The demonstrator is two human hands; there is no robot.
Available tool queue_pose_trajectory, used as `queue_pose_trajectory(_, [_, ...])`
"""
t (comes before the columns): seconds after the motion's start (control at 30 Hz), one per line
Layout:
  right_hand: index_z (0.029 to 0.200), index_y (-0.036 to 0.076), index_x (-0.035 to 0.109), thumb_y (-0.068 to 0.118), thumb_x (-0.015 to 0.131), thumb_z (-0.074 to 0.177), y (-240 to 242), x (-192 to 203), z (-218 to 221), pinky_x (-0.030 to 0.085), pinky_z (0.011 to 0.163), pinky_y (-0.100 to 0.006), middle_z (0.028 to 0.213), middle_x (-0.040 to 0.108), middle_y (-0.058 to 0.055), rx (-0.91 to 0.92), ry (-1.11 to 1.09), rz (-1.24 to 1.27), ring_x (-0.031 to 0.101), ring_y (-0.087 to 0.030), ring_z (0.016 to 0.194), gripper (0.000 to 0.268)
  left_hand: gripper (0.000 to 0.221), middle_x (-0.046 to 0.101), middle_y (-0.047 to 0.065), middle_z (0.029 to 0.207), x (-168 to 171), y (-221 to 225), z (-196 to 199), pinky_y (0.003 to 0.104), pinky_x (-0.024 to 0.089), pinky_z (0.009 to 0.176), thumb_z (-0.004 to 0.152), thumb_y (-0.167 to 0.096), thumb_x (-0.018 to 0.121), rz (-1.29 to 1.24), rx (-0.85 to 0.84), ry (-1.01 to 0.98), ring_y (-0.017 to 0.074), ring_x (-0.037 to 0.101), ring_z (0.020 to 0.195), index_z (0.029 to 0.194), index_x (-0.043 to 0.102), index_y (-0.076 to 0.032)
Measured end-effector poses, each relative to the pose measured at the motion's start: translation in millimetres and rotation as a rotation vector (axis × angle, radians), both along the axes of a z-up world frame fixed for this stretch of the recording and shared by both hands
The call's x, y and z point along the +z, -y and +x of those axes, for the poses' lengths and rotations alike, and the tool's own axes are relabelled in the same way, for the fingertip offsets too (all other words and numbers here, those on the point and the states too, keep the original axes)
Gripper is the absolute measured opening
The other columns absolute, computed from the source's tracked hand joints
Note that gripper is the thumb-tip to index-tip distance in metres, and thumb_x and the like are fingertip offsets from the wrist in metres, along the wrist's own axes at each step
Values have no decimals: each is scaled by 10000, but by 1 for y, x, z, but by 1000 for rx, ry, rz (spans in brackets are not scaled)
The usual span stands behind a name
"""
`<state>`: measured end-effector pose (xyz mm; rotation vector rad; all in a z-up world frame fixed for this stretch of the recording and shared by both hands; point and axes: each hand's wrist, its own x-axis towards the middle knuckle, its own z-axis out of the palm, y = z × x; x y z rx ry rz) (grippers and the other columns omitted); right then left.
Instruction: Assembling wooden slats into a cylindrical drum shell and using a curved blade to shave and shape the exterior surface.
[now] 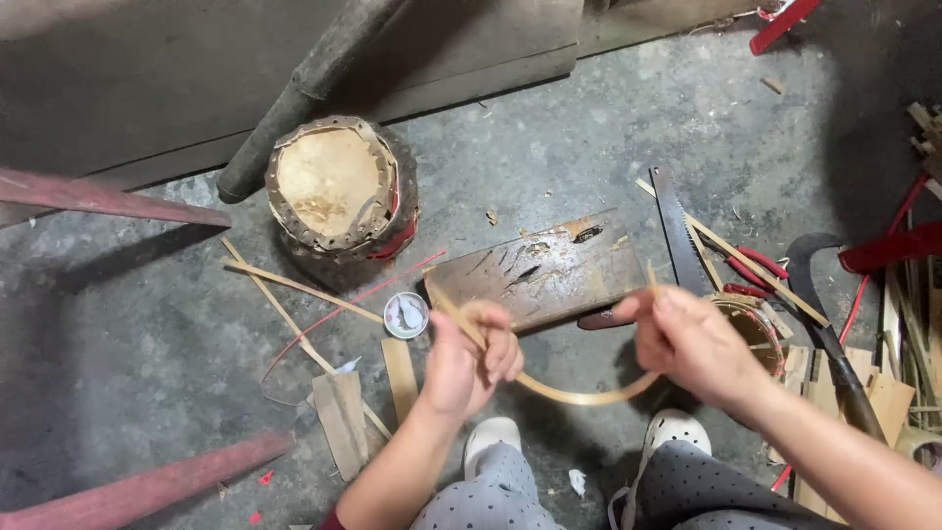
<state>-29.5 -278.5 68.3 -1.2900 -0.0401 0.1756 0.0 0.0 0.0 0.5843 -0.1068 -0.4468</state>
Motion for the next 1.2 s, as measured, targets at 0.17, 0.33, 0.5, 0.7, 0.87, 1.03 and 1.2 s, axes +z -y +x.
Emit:
queue_pose_trajectory(0.17, [1121, -13, 554, 192, 334, 1092, 29, -10, 21, 317, 394, -281, 518, 343, -1, 33, -16, -35, 347, -119, 393, 302, 696, 266, 49, 435, -9, 1, -2, 306, 335, 402, 1045, -475, 281, 17, -31, 62, 181, 273, 357, 523, 461, -52])
queue_pose_trajectory(0.33, [977, -3, 724, 136, 481, 1033, 14, 44, 35, 356, 426, -259, 487, 499, -32, 187, -2, -311, 398, -108, 433, 285, 520, 311, -40, 507, 39, 6, 7, 243, 353, 464, 1082, -413, 517, 425, -236, 12, 105, 337, 445, 797, 699, -17])
queue_pose_trajectory(0.5, [995, 46, 885, 109, 623, 943, 5, 42, 44, 554, 663, -350, 662, 841, -132, 413, -94, -491, 637, -156, 651, 274, 288, 421, -12, 675, 81, 12, 17, 236, 462, 624, 1121, -215, 398, 498, -519, 180, 89, 418, 612, 1019, 617, -58])
queue_pose_trajectory(0.7, [938, 60, 900, 166, 670, 937, 16, 35, 55, 552, 632, -328, 582, 690, -5, 510, -90, -561, 581, -117, 668, 253, 245, 625, 12, 701, 61, 14, 22, 135, 501, 518, 983, -123, 658, 433, -556, 55, 47, 615, 630, 1198, 628, -10])
queue_pose_trajectory(0.87, [788, 65, 893, 140, 739, 870, -3, 73, 73, 520, 578, -326, 513, 670, -22, 580, -100, -612, 569, -135, 573, 190, 167, 686, 80, 697, 54, 20, 30, 156, 492, 488, 950, -87, 718, 535, -566, 84, 79, 637, 591, 1076, 643, -6])
queue_pose_trajectory(1.03, [628, 113, 796, 162, 804, 808, -8, 79, 76, 530, 557, -329, 480, 616, 0, 596, -54, -724, 573, -123, 529, 187, 125, 753, 130, 792, 73, 32, 44, 161, 510, 500, 946, -60, 706, 672, -579, 150, 129, 737, 699, 1052, 678, 0])
queue_pose_trajectory(1.2, [588, 121, 753, 219, 758, 800, -11, 76, 80, 531, 596, -336, 464, 621, -25, 589, -182, -878, 598, -162, 532, 234, 102, 767, 61, 708, 88, 42, 54, 216, 528, 602, 931, -62, 685, 953, -492, 339, 89, 681, 687, 968, 779, -70])
